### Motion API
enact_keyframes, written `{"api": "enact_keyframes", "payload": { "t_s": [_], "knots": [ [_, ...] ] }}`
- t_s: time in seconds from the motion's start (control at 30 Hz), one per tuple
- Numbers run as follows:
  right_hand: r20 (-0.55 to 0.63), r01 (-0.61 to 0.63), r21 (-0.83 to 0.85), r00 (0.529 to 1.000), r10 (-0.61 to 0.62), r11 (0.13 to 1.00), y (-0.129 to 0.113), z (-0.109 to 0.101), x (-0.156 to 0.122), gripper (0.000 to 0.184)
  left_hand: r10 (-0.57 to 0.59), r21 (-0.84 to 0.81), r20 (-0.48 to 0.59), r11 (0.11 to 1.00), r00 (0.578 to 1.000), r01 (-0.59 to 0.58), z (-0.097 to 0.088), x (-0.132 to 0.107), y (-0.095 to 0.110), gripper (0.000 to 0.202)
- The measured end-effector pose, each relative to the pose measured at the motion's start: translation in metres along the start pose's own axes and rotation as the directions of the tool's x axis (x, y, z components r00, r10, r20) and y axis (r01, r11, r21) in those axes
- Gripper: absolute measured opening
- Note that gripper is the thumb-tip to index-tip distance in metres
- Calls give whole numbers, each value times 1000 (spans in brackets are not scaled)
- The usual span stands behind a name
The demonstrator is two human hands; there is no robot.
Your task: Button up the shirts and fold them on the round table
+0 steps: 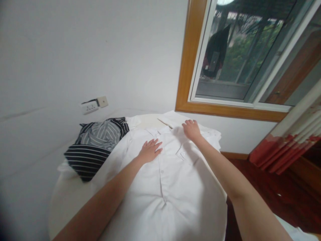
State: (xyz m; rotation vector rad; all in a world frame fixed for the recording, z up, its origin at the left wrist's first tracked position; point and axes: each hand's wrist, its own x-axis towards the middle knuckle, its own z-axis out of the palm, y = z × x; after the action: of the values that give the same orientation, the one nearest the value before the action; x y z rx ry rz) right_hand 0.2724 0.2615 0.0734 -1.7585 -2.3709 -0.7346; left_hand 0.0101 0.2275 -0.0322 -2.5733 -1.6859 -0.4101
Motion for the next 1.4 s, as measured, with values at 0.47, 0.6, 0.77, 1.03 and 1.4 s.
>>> {"api": "enact_keyframes", "payload": {
  "t_s": [0.47,0.6,0.77,1.03,1.4],
  "knots": [
    [236,-86,363,972,-2,928,-66,61,-73,59,-87,-9,-4,996,996,87,1,2,-1,52],
    [211,-105,357,977,30,928,-53,66,-80,57,-79,2,-8,997,997,79,-1,1,-1,53],
    [237,-143,297,969,73,944,-63,47,-72,48,-72,34,-27,997,997,73,-1,0,2,53],
    [255,-46,444,964,-77,895,-124,12,-55,49,-61,96,-114,993,992,72,-19,1,7,51],
    [295,-112,508,954,-50,854,-131,37,-56,62,-518,385,147,815,843,434,-148,-58,-73,39]
  ]
}}
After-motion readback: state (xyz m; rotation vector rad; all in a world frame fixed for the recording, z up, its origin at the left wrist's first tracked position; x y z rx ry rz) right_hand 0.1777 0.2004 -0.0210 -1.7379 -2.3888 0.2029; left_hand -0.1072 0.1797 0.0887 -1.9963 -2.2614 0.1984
